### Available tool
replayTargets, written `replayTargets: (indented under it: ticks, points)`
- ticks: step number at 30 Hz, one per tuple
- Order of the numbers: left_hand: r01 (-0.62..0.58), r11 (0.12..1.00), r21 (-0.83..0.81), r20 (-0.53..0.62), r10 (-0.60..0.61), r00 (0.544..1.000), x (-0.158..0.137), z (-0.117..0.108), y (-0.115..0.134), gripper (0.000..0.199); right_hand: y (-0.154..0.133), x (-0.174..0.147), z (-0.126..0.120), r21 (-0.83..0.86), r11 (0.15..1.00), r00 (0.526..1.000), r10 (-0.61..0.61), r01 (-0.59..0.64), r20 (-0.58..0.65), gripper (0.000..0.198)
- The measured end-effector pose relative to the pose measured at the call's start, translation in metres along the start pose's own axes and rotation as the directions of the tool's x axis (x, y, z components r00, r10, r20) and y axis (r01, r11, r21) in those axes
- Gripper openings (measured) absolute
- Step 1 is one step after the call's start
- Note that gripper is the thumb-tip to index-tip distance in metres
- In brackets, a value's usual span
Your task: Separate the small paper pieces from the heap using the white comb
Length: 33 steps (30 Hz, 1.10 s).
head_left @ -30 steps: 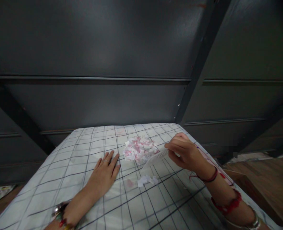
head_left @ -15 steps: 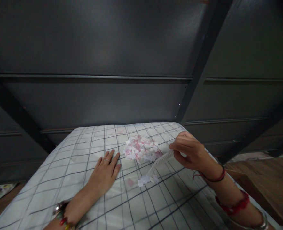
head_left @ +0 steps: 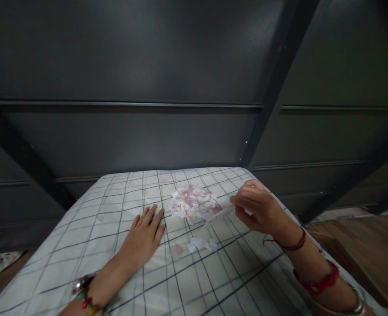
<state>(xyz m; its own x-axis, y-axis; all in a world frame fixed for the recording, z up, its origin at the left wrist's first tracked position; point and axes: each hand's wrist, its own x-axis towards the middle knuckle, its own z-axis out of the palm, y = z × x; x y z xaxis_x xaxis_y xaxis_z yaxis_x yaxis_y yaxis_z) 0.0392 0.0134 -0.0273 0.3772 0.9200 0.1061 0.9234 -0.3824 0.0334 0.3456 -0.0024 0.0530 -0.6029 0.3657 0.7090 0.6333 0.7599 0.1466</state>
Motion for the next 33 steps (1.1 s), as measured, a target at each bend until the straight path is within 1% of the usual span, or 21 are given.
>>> replayTargets:
  ticks: [3,8,13,17,20,25,28,31,33]
  points:
    - [-0.012,1.0,-0.017,-0.032,0.011,0.999,0.0,0.003,-0.002,0.047,0.0,0.0,0.0,0.033,0.999,1.0,0.009,-0.008,-0.03,0.017]
    - [-0.019,1.0,-0.01,-0.034,0.019,0.999,0.0,0.005,-0.003,0.047,-0.001,0.001,-0.002,0.067,0.998,1.0,-0.003,0.001,0.026,0.014]
    - [-0.018,1.0,-0.003,-0.048,0.018,0.999,0.0,0.007,-0.004,0.048,-0.001,0.001,-0.003,0.101,0.995,1.0,-0.006,0.006,0.001,0.015]
    - [-0.032,0.999,-0.016,-0.086,0.031,0.996,-0.001,0.009,-0.005,0.047,-0.002,0.001,-0.003,0.103,0.995,1.0,-0.01,0.009,0.012,0.015]
    - [-0.02,1.0,-0.015,-0.077,0.018,0.997,-0.001,0.008,-0.004,0.047,-0.002,0.001,-0.004,0.122,0.993,1.0,-0.007,0.004,0.028,0.015]
    - [-0.016,1.0,0.01,-0.055,0.016,0.998,-0.001,0.007,-0.004,0.048,-0.002,0.002,-0.006,0.115,0.993,1.0,0.0,-0.001,0.011,0.015]
    - [-0.034,0.999,0.025,-0.106,0.037,0.994,-0.002,0.011,-0.006,0.046,-0.002,0.001,-0.005,0.112,0.994,0.999,0.003,-0.007,0.034,0.015]
    - [-0.059,0.996,0.06,-0.21,0.07,0.975,-0.002,0.014,-0.007,0.044,-0.003,0.001,-0.004,0.094,0.996,0.999,0.006,-0.01,0.046,0.015]
    - [-0.079,0.992,0.095,-0.29,0.103,0.952,-0.002,0.011,-0.006,0.041,-0.003,0.001,-0.003,0.07,0.998,0.999,0.005,-0.008,0.038,0.015]
